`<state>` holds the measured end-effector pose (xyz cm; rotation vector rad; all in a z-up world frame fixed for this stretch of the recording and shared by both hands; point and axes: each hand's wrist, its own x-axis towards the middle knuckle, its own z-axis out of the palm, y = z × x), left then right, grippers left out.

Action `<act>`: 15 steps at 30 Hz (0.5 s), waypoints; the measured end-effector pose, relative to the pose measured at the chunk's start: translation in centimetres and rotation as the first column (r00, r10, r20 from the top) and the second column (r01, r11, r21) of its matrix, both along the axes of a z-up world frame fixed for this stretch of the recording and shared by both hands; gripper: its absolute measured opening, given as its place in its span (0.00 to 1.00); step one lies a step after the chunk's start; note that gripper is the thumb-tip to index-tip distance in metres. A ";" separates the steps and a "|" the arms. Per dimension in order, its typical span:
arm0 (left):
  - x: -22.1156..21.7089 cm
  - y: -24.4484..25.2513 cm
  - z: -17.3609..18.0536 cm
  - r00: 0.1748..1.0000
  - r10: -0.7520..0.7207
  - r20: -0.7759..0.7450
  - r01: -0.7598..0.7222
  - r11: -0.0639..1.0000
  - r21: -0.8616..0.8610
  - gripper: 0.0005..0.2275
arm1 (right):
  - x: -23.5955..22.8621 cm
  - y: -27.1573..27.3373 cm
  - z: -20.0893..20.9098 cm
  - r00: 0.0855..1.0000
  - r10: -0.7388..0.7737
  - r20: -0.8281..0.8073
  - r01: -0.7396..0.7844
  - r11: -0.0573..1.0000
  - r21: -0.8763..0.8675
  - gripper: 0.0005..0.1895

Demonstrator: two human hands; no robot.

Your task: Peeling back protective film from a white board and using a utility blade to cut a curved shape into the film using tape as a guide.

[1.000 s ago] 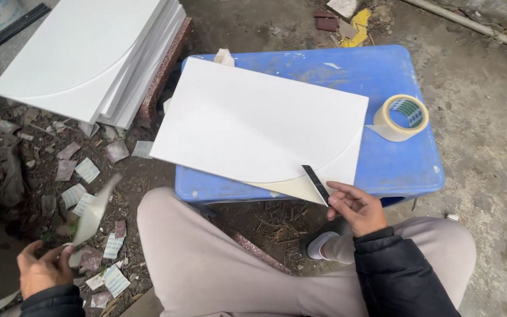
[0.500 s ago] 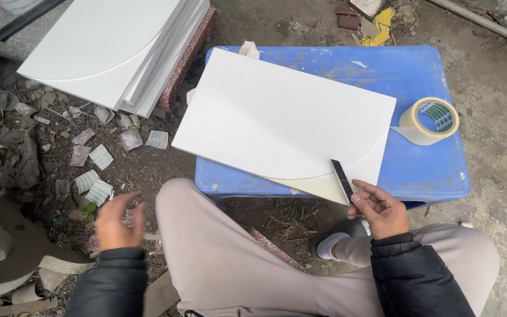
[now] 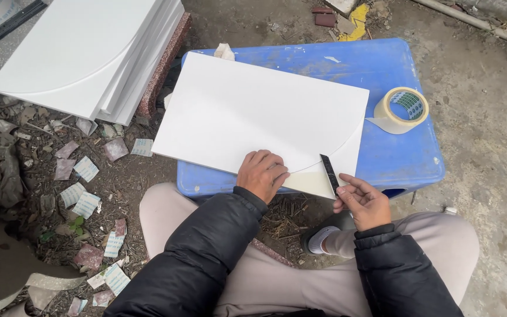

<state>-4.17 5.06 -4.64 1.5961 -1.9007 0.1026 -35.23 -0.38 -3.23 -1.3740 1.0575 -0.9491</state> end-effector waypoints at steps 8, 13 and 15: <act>-0.3 3.0 0.8 0.999 -0.032 -0.020 0.034 0.997 0.073 0.07 | 1.7 0.9 1.9 0.991 -0.024 -0.133 0.024 1.000 -0.004 0.21; 0.0 4.4 0.9 0.995 -0.042 0.094 0.035 0.996 0.079 0.15 | 4.9 3.4 3.1 0.981 -0.028 -0.192 0.031 0.999 0.016 0.20; 1.2 4.2 1.2 0.999 0.034 0.042 -0.042 0.980 0.192 0.25 | 6.2 4.4 3.6 0.972 -0.034 -0.233 0.047 0.998 0.051 0.20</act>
